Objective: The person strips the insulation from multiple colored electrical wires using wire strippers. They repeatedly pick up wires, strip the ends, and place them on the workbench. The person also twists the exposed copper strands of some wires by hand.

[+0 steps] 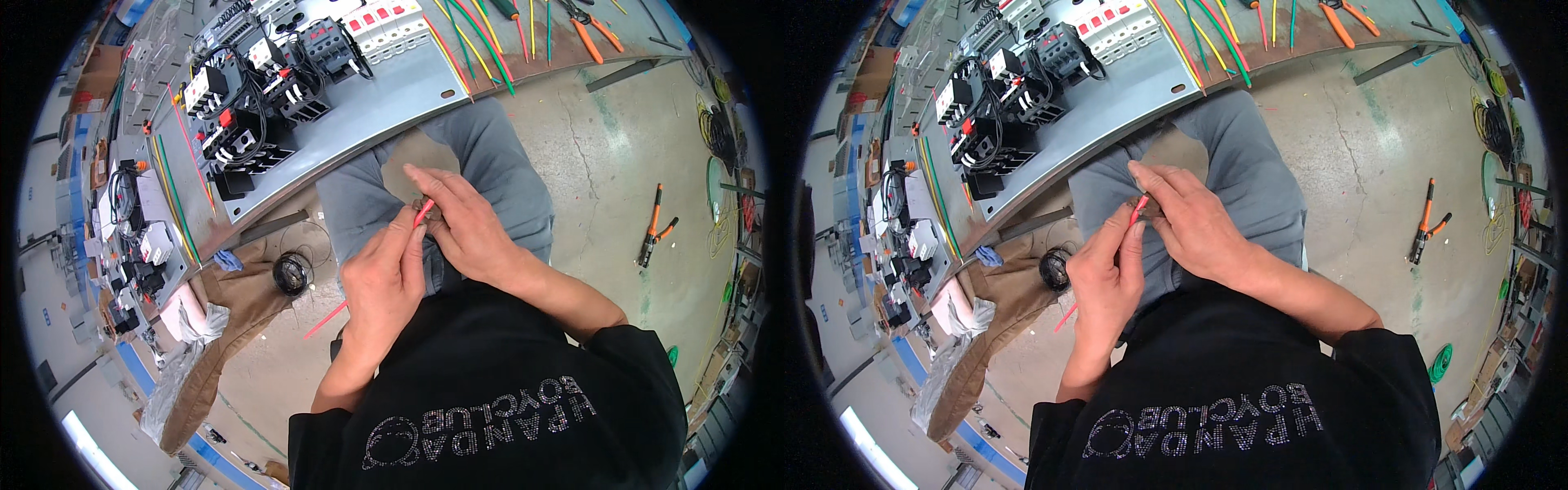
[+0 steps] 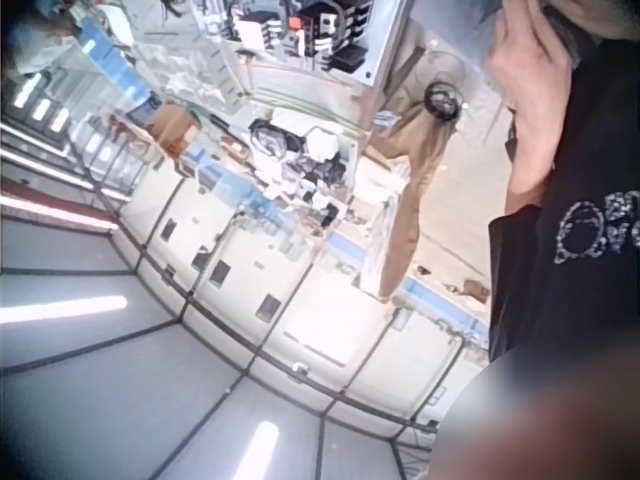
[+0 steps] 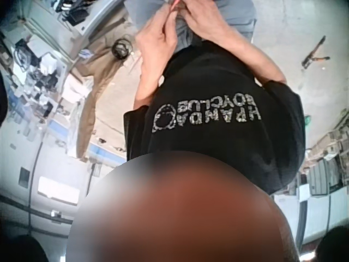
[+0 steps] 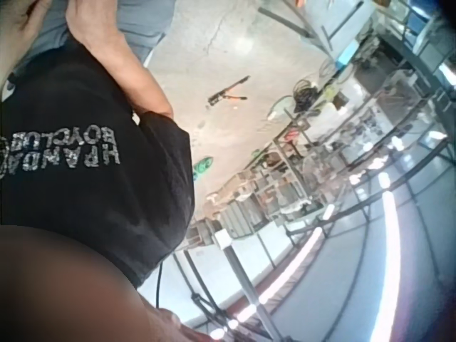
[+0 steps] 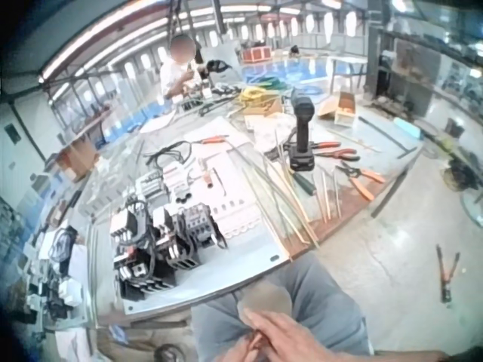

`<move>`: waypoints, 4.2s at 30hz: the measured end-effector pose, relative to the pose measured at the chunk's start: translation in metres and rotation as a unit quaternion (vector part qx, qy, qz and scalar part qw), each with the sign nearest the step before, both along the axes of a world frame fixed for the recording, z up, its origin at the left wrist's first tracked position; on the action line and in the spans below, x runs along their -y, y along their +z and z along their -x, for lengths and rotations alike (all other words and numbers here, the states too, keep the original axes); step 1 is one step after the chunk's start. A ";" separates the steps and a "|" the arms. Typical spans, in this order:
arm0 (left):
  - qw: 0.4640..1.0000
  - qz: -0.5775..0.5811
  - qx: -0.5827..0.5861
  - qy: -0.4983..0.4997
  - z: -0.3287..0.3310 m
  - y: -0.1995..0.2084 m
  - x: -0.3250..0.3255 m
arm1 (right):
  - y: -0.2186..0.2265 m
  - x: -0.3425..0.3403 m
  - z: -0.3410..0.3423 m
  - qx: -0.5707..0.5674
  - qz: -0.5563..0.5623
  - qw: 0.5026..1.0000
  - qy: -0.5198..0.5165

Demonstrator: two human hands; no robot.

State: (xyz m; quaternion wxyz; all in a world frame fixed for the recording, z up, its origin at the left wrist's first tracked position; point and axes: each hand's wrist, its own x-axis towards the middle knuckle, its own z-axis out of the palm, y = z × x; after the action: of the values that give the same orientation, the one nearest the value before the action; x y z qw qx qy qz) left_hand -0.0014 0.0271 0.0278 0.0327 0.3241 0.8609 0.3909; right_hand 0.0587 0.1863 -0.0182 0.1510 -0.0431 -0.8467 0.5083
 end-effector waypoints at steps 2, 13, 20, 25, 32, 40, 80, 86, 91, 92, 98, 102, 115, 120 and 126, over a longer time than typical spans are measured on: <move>1.000 -0.002 0.006 0.000 0.000 0.002 -0.001 | 0.002 0.000 0.000 0.005 -0.008 1.000 -0.004; 0.999 0.007 0.038 -0.002 -0.002 0.006 0.000 | -0.001 0.000 0.000 -0.010 -0.039 0.999 -0.013; 1.000 -0.003 0.025 -0.010 -0.001 0.004 0.000 | -0.001 -0.004 -0.001 -0.006 -0.036 0.999 0.003; 1.000 0.004 0.006 -0.017 -0.002 0.002 -0.001 | -0.002 -0.001 -0.002 0.006 -0.005 1.000 -0.002; 1.000 0.002 -0.006 -0.020 -0.002 0.001 0.000 | 0.000 -0.001 -0.001 0.000 -0.021 1.000 -0.006; 0.999 0.005 0.016 -0.027 -0.004 0.002 0.000 | -0.002 -0.008 -0.001 -0.015 -0.115 0.993 -0.011; 0.816 -0.100 0.558 -0.117 0.032 0.009 0.008 | -0.027 -0.011 0.015 -0.148 -0.047 0.987 -0.038; 0.998 -0.042 0.028 -0.048 0.010 -0.009 -0.012 | -0.020 -0.009 0.014 -0.033 -0.066 0.994 -0.075; 0.986 -0.029 0.154 -0.056 0.012 -0.002 -0.007 | -0.019 -0.012 0.002 -0.009 -0.048 0.998 -0.033; 0.976 -0.030 0.207 -0.059 0.014 -0.001 -0.002 | -0.018 -0.013 -0.001 -0.002 -0.043 0.999 -0.022; 0.847 -0.060 0.524 -0.073 0.029 -0.015 0.010 | -0.034 -0.013 -0.008 -0.009 -0.004 1.000 -0.005; 0.804 -0.069 0.585 -0.078 0.031 -0.018 0.009 | -0.038 -0.011 -0.014 0.003 -0.035 0.999 -0.030; 0.954 0.071 0.279 -0.081 0.019 -0.007 0.008 | -0.053 -0.007 -0.024 0.175 0.320 0.930 -0.038; 0.976 0.139 0.138 -0.097 0.039 0.028 0.062 | -0.060 -0.132 -0.046 0.076 0.359 0.891 -0.269; 0.959 0.253 -0.041 -0.117 0.118 0.096 0.091 | -0.011 -0.175 -0.041 0.130 0.233 0.932 -0.243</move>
State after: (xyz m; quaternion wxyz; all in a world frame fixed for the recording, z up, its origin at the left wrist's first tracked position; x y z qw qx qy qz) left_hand -0.1193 -0.0634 0.1238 0.1239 0.4191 0.8885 0.1398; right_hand 0.0997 0.3616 -0.0294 0.1440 -0.3474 -0.6801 0.6293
